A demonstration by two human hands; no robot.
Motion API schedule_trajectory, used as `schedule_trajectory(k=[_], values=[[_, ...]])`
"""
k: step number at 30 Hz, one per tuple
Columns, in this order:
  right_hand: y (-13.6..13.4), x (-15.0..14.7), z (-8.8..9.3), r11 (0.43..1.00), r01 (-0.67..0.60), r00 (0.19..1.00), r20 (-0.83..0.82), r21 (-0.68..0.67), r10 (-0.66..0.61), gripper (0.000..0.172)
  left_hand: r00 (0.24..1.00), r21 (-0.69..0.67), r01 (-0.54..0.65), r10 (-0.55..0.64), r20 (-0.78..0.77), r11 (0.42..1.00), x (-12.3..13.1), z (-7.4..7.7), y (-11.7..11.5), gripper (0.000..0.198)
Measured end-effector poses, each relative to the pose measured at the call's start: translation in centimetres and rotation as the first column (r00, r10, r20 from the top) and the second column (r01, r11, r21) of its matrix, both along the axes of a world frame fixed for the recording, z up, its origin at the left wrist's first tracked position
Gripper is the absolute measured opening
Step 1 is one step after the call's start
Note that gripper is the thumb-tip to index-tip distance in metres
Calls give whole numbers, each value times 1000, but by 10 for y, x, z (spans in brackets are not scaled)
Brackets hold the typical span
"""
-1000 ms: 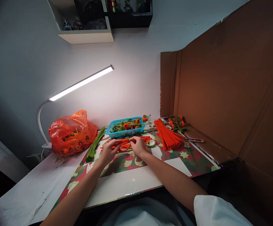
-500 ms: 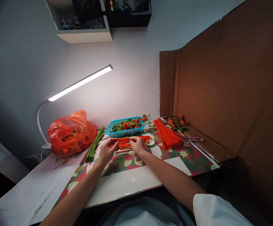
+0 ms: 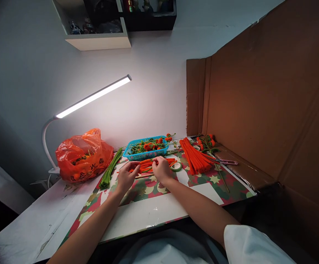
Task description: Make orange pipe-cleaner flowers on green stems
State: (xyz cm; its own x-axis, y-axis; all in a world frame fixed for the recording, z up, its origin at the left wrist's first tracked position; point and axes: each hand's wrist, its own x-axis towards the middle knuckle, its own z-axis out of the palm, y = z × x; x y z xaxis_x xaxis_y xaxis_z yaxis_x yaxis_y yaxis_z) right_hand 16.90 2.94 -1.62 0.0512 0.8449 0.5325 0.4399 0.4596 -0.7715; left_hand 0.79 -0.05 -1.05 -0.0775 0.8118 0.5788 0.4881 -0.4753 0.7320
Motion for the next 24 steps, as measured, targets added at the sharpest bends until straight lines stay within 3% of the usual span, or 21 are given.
schedule_trajectory(k=[3, 6, 13, 18, 24], values=[[-4, 2, 4, 977, 21, 977, 202, 214, -65, 19, 1000, 22, -6, 5, 10, 1000, 1, 0, 0, 22], [-7, 3, 8, 963, 14, 937, 333, 267, -106, 17, 1000, 38, 8, -7, -27, 999, 0, 1, 0, 20], [-7, 6, 9, 970, 71, 892, 420, 233, -166, 17, 994, 55, 31, -25, -111, 998, 1, 7, -5, 14], [-2, 9, 8, 971, 15, 865, 484, 239, -133, 9, 991, 45, 19, -13, -130, 999, 0, 7, -4, 14], [1, 11, 9, 981, 12, 907, 410, 195, -92, 10, 995, 30, 2, 1, -98, 1000, -1, 5, -1, 17]])
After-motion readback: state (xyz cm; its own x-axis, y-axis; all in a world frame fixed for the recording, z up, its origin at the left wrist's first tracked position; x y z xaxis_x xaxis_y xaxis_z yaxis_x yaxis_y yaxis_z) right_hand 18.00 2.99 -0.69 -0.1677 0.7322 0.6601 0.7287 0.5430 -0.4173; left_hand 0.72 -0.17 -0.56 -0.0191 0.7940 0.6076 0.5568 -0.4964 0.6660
